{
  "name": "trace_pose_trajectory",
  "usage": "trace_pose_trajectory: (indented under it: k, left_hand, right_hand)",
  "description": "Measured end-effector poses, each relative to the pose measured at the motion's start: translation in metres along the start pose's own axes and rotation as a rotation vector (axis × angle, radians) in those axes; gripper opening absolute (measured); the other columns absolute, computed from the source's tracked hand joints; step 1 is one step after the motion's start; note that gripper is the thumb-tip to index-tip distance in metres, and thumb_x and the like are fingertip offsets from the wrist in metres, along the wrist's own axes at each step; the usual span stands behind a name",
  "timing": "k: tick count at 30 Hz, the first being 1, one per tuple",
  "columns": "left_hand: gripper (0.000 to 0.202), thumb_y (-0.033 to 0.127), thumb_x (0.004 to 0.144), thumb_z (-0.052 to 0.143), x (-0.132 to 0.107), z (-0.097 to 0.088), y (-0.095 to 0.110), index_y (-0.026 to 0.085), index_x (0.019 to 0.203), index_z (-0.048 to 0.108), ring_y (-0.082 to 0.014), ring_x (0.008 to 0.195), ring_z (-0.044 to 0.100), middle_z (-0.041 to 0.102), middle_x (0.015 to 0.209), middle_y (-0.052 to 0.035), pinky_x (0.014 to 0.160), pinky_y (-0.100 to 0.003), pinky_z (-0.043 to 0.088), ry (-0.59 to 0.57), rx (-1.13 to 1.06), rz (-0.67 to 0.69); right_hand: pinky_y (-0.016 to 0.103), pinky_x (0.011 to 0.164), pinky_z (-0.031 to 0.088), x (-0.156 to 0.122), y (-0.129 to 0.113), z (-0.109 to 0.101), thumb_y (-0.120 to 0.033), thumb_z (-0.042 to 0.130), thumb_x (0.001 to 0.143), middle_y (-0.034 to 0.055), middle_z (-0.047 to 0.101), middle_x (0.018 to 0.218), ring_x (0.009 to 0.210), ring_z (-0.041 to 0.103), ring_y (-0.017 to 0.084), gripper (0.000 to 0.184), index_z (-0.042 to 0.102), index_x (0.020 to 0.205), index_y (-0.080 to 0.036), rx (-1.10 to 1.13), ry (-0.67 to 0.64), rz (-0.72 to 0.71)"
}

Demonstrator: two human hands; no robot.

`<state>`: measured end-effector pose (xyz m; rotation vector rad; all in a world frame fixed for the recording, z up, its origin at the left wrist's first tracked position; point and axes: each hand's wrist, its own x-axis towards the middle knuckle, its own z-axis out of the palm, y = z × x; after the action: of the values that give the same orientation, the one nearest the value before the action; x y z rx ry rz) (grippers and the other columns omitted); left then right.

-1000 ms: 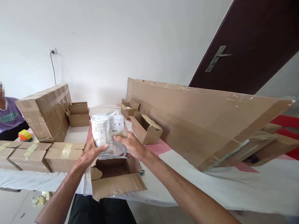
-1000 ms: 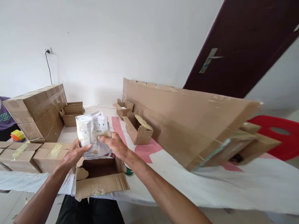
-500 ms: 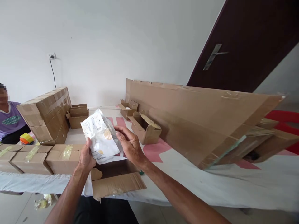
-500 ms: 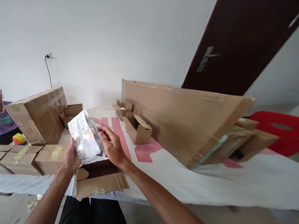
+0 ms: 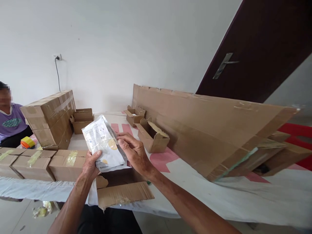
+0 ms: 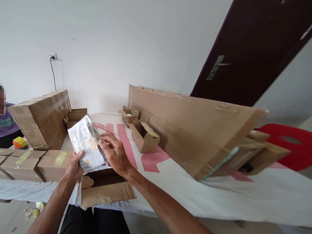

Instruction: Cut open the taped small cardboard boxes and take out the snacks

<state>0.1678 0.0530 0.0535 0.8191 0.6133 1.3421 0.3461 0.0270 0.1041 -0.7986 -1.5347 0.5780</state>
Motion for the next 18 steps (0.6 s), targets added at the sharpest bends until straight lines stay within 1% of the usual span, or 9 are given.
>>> trace_pose_trajectory:
  k: [2, 4, 6, 8, 10, 13, 16, 18]
  left_hand:
    - [0.082, 0.046, 0.048, 0.101, -0.001, -0.002, -0.001, 0.016, 0.118, 0.07, -0.0337, 0.084, 0.081, 0.082, 0.085, -0.0084, 0.077, -0.042, 0.067, -0.004, 0.0, 0.011]
    - [0.079, 0.045, 0.048, 0.101, -0.002, -0.002, -0.002, 0.016, 0.116, 0.071, -0.033, 0.08, 0.081, 0.082, 0.083, -0.0077, 0.077, -0.042, 0.067, -0.002, 0.005, 0.023]
    - [0.076, 0.043, 0.046, 0.102, -0.004, 0.0, -0.003, 0.016, 0.111, 0.072, -0.0316, 0.075, 0.08, 0.082, 0.082, -0.007, 0.075, -0.042, 0.067, 0.013, 0.003, 0.044]
    - [0.076, 0.04, 0.044, 0.103, -0.005, 0.002, -0.003, 0.017, 0.109, 0.072, -0.0303, 0.071, 0.08, 0.082, 0.083, -0.0062, 0.072, -0.042, 0.067, 0.037, -0.007, 0.082]
    - [0.078, 0.038, 0.043, 0.103, -0.006, 0.003, -0.002, 0.017, 0.112, 0.073, -0.0297, 0.069, 0.079, 0.082, 0.083, -0.0055, 0.071, -0.042, 0.067, 0.06, -0.011, 0.118]
    - [0.082, 0.037, 0.04, 0.104, -0.007, 0.003, -0.001, 0.018, 0.115, 0.073, -0.029, 0.068, 0.079, 0.082, 0.082, -0.0047, 0.069, -0.041, 0.066, 0.095, 0.004, 0.166]
    - [0.081, 0.037, 0.04, 0.103, -0.007, 0.001, 0.0, 0.018, 0.114, 0.075, -0.0288, 0.068, 0.078, 0.082, 0.082, -0.005, 0.068, -0.04, 0.066, 0.116, 0.016, 0.206]
    - [0.08, 0.038, 0.041, 0.103, -0.007, -0.001, 0.0, 0.018, 0.113, 0.076, -0.0289, 0.067, 0.078, 0.082, 0.082, -0.0055, 0.067, -0.04, 0.066, 0.117, 0.016, 0.207]
  right_hand:
    - [0.033, 0.079, 0.057, 0.001, -0.005, -0.002, -0.046, 0.062, 0.098, 0.0079, 0.071, 0.109, 0.101, 0.067, 0.023, 0.025, 0.071, 0.098, -0.023, -0.063, 0.012, -0.063]
    - [0.034, 0.078, 0.058, 0.002, -0.01, -0.002, -0.043, 0.07, 0.093, 0.0081, 0.07, 0.11, 0.103, 0.067, 0.024, 0.02, 0.071, 0.1, -0.024, -0.155, 0.042, -0.165]
    - [0.035, 0.077, 0.058, 0.003, -0.014, -0.001, -0.039, 0.077, 0.088, 0.0078, 0.069, 0.107, 0.101, 0.066, 0.024, 0.019, 0.07, 0.098, -0.024, -0.244, 0.084, -0.273]
    - [0.036, 0.076, 0.057, 0.003, -0.019, 0.001, -0.034, 0.077, 0.088, 0.0066, 0.068, 0.099, 0.093, 0.065, 0.022, 0.014, 0.069, 0.092, -0.024, -0.305, 0.121, -0.336]
    - [0.035, 0.074, 0.056, 0.004, -0.022, 0.003, -0.03, 0.07, 0.093, 0.0046, 0.067, 0.089, 0.084, 0.064, 0.02, 0.01, 0.067, 0.085, -0.024, -0.319, 0.125, -0.337]
    - [0.033, 0.071, 0.055, 0.005, -0.025, 0.004, -0.029, 0.06, 0.098, 0.0028, 0.067, 0.081, 0.078, 0.064, 0.019, 0.02, 0.064, 0.08, -0.024, -0.266, 0.086, -0.274]
    - [0.03, 0.071, 0.054, 0.005, -0.026, 0.005, -0.032, 0.059, 0.099, 0.0019, 0.068, 0.079, 0.076, 0.064, 0.018, 0.023, 0.064, 0.079, -0.024, -0.207, 0.069, -0.208]
    - [0.03, 0.07, 0.054, 0.005, -0.026, 0.005, -0.035, 0.06, 0.099, 0.0011, 0.069, 0.077, 0.074, 0.064, 0.017, 0.024, 0.065, 0.079, -0.023, -0.183, 0.064, -0.166]
